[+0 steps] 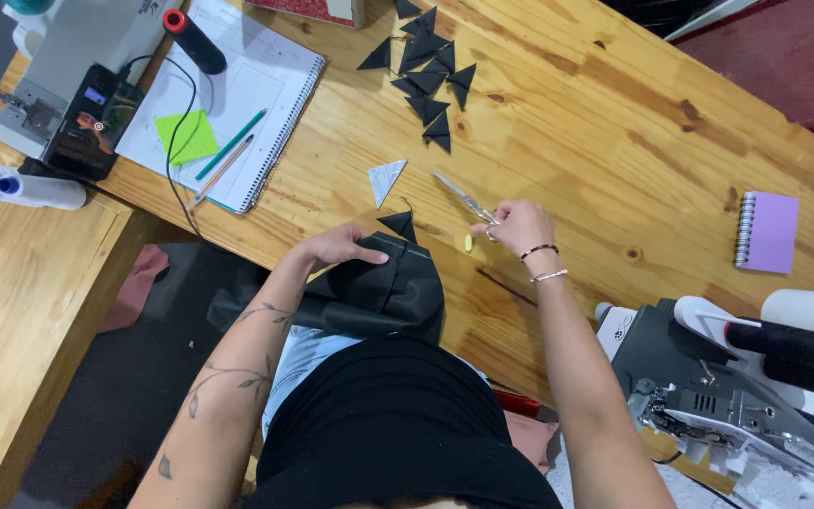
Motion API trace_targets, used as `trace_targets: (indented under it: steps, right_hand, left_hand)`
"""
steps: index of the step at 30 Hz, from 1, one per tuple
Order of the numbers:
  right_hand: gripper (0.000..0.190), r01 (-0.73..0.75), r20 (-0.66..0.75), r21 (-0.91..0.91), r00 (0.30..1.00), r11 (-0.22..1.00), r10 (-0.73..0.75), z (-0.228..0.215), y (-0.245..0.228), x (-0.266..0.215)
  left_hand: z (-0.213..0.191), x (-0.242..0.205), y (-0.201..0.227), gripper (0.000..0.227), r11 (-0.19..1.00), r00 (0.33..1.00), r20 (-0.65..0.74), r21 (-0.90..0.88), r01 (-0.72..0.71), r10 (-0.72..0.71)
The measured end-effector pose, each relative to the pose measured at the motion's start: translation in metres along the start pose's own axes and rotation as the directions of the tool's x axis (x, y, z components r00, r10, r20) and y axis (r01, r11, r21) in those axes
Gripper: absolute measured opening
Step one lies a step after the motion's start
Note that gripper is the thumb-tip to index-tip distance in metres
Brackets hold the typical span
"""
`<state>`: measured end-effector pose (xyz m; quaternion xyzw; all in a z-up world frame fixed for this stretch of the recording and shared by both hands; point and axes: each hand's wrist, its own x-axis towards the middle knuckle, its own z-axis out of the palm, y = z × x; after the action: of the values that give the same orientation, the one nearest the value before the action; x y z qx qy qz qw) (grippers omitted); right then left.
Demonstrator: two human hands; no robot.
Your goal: The person uses a triangular paper template to mark and cut triangular shapes from a large piece of black fabric using scissors. They repeatedly position the template, trace the outline, and cut out the fabric pieces, placing them on the table.
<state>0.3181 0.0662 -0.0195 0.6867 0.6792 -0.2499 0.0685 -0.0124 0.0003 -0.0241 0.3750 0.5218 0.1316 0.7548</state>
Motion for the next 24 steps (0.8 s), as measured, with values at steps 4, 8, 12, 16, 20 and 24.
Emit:
trace_targets:
  steps: [4, 8, 12, 16, 20, 24]
  right_hand:
    - [0.027, -0.003, -0.038, 0.124, 0.999, 0.992, 0.007, -0.006, 0.017, -0.007]
    - [0.023, 0.091, -0.158, 0.097, 0.985, 0.991, -0.075, 0.032, 0.049, 0.006]
    - [0.034, 0.064, -0.326, 0.040, 0.944, 0.997, -0.048, 0.049, 0.043, -0.016]
    - [0.027, 0.192, -0.436, 0.191, 0.895, 0.963, -0.092, 0.073, 0.005, -0.047]
    - [0.050, 0.207, -0.102, 0.697, 0.976, 0.687, -0.190, 0.069, -0.057, -0.091]
    - [0.059, 0.077, 0.127, 0.883, 0.911, 0.464, -0.392, 0.139, -0.058, -0.077]
  left_hand:
    - [-0.010, -0.011, -0.007, 0.021, 1.000, 0.999, -0.038, -0.002, -0.006, 0.006]
    - [-0.024, -0.008, -0.043, 0.027, 0.996, 0.995, -0.090, -0.065, -0.055, 0.049]
    - [-0.008, -0.024, -0.043, 0.024, 0.975, 0.979, -0.183, -0.184, -0.127, 0.093]
    - [0.001, -0.041, -0.049, 0.022, 0.944, 0.957, -0.266, -0.272, -0.189, 0.115]
    - [0.012, -0.070, -0.043, 0.022, 0.914, 0.941, -0.316, -0.331, -0.233, 0.125]
    - [0.011, -0.071, -0.070, 0.019, 0.893, 0.929, -0.350, -0.369, -0.258, 0.124]
